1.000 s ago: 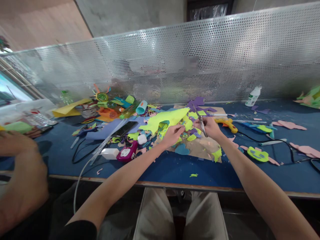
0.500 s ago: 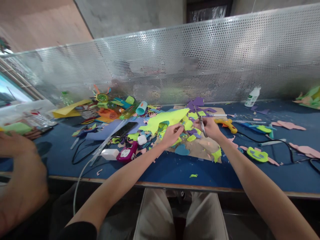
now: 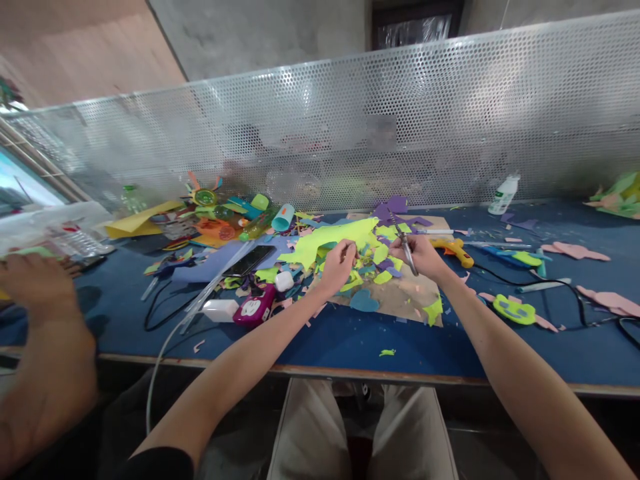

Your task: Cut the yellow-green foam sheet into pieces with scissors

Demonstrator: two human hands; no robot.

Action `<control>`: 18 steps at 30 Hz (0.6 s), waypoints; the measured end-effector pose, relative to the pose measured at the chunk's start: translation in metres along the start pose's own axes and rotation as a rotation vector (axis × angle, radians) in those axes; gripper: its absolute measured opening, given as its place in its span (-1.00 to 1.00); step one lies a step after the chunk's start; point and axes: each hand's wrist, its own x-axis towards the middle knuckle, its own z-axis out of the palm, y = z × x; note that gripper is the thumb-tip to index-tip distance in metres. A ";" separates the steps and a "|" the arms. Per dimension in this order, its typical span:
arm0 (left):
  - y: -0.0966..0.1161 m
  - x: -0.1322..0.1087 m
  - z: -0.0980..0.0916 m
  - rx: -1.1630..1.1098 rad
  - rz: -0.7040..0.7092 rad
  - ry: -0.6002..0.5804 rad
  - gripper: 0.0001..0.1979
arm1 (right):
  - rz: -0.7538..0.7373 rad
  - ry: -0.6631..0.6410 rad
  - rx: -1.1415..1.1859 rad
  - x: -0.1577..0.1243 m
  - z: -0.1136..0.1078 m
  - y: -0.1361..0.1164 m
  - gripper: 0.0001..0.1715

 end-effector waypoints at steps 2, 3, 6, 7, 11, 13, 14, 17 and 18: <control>0.001 0.000 -0.002 0.001 0.014 0.015 -0.61 | -0.003 -0.077 -0.028 0.000 -0.004 0.003 -0.62; 0.002 0.000 -0.003 0.007 0.018 0.019 -0.60 | -0.008 -0.106 -0.060 0.001 -0.005 0.004 -0.63; 0.003 0.000 -0.005 0.044 0.032 0.015 -0.58 | -0.037 -0.144 -0.148 0.002 -0.007 0.005 -0.64; 0.003 0.000 -0.005 0.056 0.042 0.009 -0.58 | -0.042 -0.152 -0.160 0.003 -0.007 0.006 -0.62; 0.004 0.000 -0.005 0.078 0.075 0.000 -0.59 | -0.035 -0.232 -0.257 0.003 -0.009 0.008 -0.53; 0.004 0.000 -0.005 0.090 0.070 -0.002 -0.58 | -0.023 -0.231 -0.357 0.003 -0.010 0.008 -0.44; 0.004 0.000 -0.005 0.097 0.066 0.000 -0.58 | -0.020 -0.201 -0.389 0.003 -0.011 0.008 -0.40; 0.004 0.000 -0.004 0.128 0.069 0.007 -0.58 | -0.014 -0.080 -0.316 0.001 -0.006 0.002 -0.41; 0.004 0.000 -0.004 0.142 0.076 0.002 -0.58 | -0.007 -0.053 -0.244 0.000 -0.002 -0.002 -0.44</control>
